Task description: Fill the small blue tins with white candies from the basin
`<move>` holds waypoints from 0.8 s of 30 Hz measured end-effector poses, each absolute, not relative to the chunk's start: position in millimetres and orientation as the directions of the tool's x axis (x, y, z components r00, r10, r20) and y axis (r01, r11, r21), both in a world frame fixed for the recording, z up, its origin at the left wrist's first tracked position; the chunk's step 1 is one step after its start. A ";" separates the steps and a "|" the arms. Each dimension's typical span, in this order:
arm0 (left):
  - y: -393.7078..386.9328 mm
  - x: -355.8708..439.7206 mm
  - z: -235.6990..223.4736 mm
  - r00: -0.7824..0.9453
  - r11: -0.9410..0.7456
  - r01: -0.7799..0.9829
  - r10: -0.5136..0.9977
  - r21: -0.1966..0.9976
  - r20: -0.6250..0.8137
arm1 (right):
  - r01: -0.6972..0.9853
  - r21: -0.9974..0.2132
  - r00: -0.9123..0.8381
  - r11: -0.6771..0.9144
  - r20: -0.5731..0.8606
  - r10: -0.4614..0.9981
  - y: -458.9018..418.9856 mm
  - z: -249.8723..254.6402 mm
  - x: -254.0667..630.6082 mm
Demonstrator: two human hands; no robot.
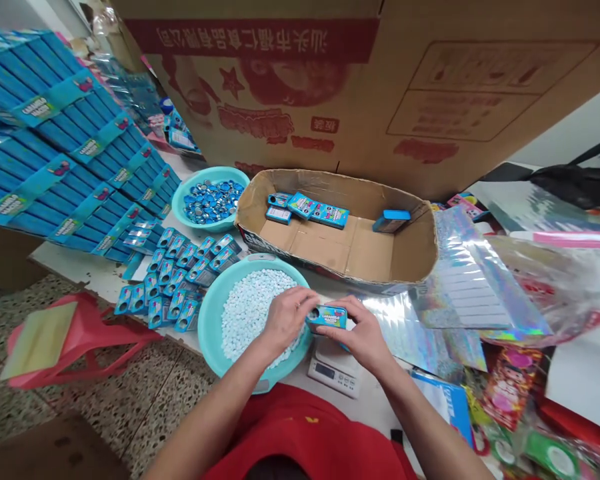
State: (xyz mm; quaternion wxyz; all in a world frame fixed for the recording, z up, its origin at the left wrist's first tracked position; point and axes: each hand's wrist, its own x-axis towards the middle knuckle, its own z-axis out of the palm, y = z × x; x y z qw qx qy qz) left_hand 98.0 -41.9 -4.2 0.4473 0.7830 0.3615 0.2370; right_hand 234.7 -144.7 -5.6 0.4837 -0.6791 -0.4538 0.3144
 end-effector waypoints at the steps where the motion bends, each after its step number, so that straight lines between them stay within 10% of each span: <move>1: -36.7 93.3 -7.4 0.579 -0.331 0.399 0.814 0.855 0.044 | 0.298 -0.945 0.401 -0.136 -0.005 0.916 -147.1 -4.9 238.5; 7: -22.8 52.9 -41.3 0.559 -0.399 0.753 0.807 0.523 -0.189 | 0.200 -0.949 0.658 -0.243 -0.053 0.751 -186.2 -3.1 282.7; 17: -93.4 141.3 -64.8 0.978 -0.744 0.207 0.141 0.635 -0.154 | 0.116 -0.879 0.921 -0.463 -0.079 0.380 -248.3 -32.5 312.2; 24: -94.7 133.6 -75.5 0.956 -0.714 0.288 0.174 0.638 -0.237 | 0.132 -0.910 0.869 -0.393 -0.084 0.487 -235.6 -73.5 306.0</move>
